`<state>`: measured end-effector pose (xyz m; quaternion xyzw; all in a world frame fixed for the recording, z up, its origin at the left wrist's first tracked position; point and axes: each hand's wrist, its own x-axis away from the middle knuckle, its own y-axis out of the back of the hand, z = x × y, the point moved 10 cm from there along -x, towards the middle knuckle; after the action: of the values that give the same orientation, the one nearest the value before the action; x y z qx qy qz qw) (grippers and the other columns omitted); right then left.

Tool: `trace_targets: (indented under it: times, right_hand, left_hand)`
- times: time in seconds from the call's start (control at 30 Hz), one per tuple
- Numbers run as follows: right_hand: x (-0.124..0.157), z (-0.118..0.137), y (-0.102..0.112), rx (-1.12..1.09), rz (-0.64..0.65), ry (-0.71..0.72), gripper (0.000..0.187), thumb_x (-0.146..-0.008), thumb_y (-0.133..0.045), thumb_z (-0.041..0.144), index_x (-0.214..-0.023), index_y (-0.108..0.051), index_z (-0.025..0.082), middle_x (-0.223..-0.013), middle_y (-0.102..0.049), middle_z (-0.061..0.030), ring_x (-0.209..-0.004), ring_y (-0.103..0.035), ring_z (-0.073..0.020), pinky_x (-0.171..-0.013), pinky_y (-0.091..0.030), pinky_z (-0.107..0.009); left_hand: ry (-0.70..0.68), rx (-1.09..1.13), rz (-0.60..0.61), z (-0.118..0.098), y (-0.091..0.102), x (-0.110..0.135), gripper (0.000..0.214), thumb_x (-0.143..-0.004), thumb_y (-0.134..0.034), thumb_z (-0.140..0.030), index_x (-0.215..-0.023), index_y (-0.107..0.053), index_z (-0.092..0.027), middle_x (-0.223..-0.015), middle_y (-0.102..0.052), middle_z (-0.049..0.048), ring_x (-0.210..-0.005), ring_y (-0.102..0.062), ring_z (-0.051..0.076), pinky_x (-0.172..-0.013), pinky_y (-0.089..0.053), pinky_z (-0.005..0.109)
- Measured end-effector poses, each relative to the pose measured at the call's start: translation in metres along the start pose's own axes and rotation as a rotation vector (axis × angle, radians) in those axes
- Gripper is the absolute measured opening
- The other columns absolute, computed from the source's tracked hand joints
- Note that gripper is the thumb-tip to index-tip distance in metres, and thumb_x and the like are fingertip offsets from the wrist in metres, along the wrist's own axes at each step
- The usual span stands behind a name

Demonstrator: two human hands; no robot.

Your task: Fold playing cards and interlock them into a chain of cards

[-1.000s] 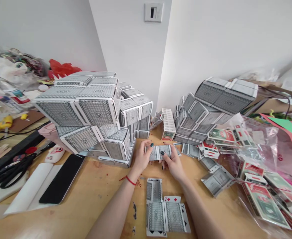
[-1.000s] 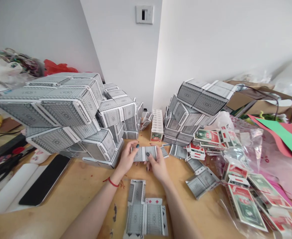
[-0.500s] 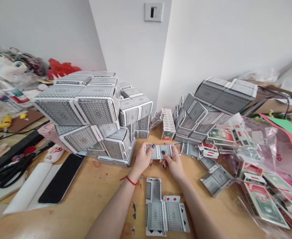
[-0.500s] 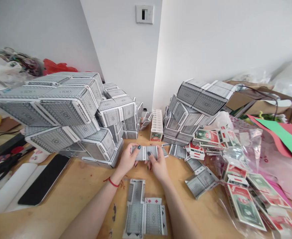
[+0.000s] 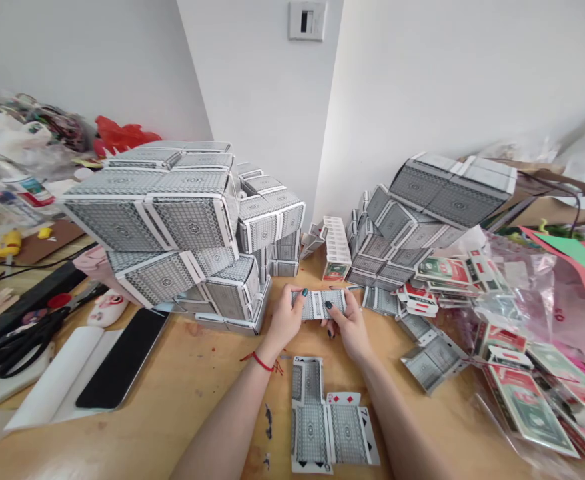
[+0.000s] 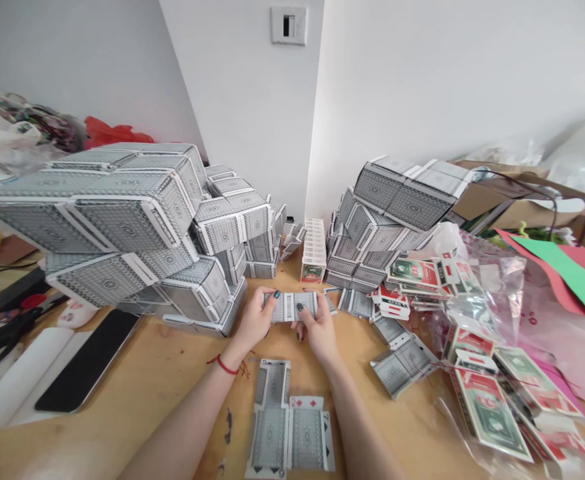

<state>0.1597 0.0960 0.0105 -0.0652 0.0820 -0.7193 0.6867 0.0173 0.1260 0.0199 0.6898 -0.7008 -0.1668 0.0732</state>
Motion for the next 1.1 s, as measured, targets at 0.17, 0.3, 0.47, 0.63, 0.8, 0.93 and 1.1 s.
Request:
trace_targets:
  times: [0.17,0.3,0.47,0.63,0.8,0.93,1.1]
  right_hand:
    - [0.001,-0.003,-0.006,-0.021,0.05,-0.027,0.035,-0.077,-0.049,0.031,-0.108,-0.034,0.022,-0.052,-0.055,0.0063,-0.033,-0.041,-0.0061,-0.034,-0.033,-0.016]
    - [0.002,-0.004,-0.01,-0.021,0.078,-0.044,0.035,-0.078,-0.048,0.033,-0.108,-0.033,0.023,-0.052,-0.055,0.0069,-0.033,-0.041,-0.0062,-0.034,-0.034,-0.017]
    - [0.003,-0.004,-0.013,0.024,0.099,-0.046,0.042,-0.079,-0.047,0.037,-0.113,-0.028,0.024,-0.053,-0.053,0.0077,-0.034,-0.044,-0.0074,-0.035,-0.036,-0.017]
    - [0.004,-0.005,-0.012,0.065,0.082,-0.053,0.054,-0.077,-0.047,0.039,-0.122,-0.02,0.023,-0.054,-0.053,0.008,-0.035,-0.046,-0.0079,-0.035,-0.037,-0.018]
    - [0.007,-0.001,-0.019,0.051,0.139,-0.067,0.052,-0.077,-0.047,0.037,-0.121,-0.022,0.024,-0.052,-0.051,0.0091,-0.034,-0.043,-0.0068,-0.034,-0.035,-0.016]
    - [0.008,-0.001,-0.023,0.032,0.152,-0.084,0.054,-0.077,-0.048,0.038,-0.122,-0.021,0.025,-0.053,-0.05,0.0091,-0.035,-0.045,-0.0072,-0.033,-0.035,-0.016]
    - [0.004,-0.001,-0.015,0.027,0.084,-0.054,0.059,-0.075,-0.051,0.038,-0.123,-0.02,0.024,-0.051,-0.05,0.0093,-0.034,-0.045,-0.0078,-0.033,-0.036,-0.017]
  left_hand:
    - [-0.064,-0.038,-0.009,-0.006,0.0,0.001,0.013,-0.082,-0.04,-0.027,-0.088,-0.046,-0.018,-0.076,-0.055,0.0023,-0.07,-0.054,0.014,-0.062,-0.043,0.025]
    - [-0.068,-0.046,-0.018,-0.007,-0.001,0.003,0.01,-0.082,-0.04,-0.025,-0.086,-0.045,-0.018,-0.082,-0.055,0.0037,-0.074,-0.054,0.015,-0.064,-0.043,0.026]
    - [-0.079,-0.054,-0.021,-0.006,-0.001,0.004,0.01,-0.082,-0.038,-0.025,-0.088,-0.044,-0.018,-0.085,-0.056,0.0047,-0.074,-0.054,0.015,-0.064,-0.043,0.027]
    - [-0.063,-0.042,-0.032,-0.005,-0.001,0.006,0.01,-0.082,-0.038,-0.023,-0.089,-0.043,-0.018,-0.089,-0.056,0.0052,-0.077,-0.055,0.014,-0.067,-0.043,0.027]
    - [-0.038,-0.021,-0.056,-0.002,0.002,0.005,0.011,-0.082,-0.039,-0.026,-0.088,-0.044,-0.018,-0.085,-0.056,0.0044,-0.076,-0.054,0.015,-0.064,-0.043,0.026]
    - [0.051,0.104,-0.049,0.005,0.002,0.002,0.014,-0.082,-0.04,-0.031,-0.087,-0.044,-0.018,-0.072,-0.052,0.0007,-0.057,-0.051,0.011,-0.049,-0.041,0.021]
    - [0.077,0.286,0.083,0.001,-0.012,0.004,0.024,-0.079,-0.045,-0.028,-0.1,-0.039,-0.02,-0.086,-0.05,0.002,-0.04,-0.042,0.003,-0.035,-0.037,0.018]
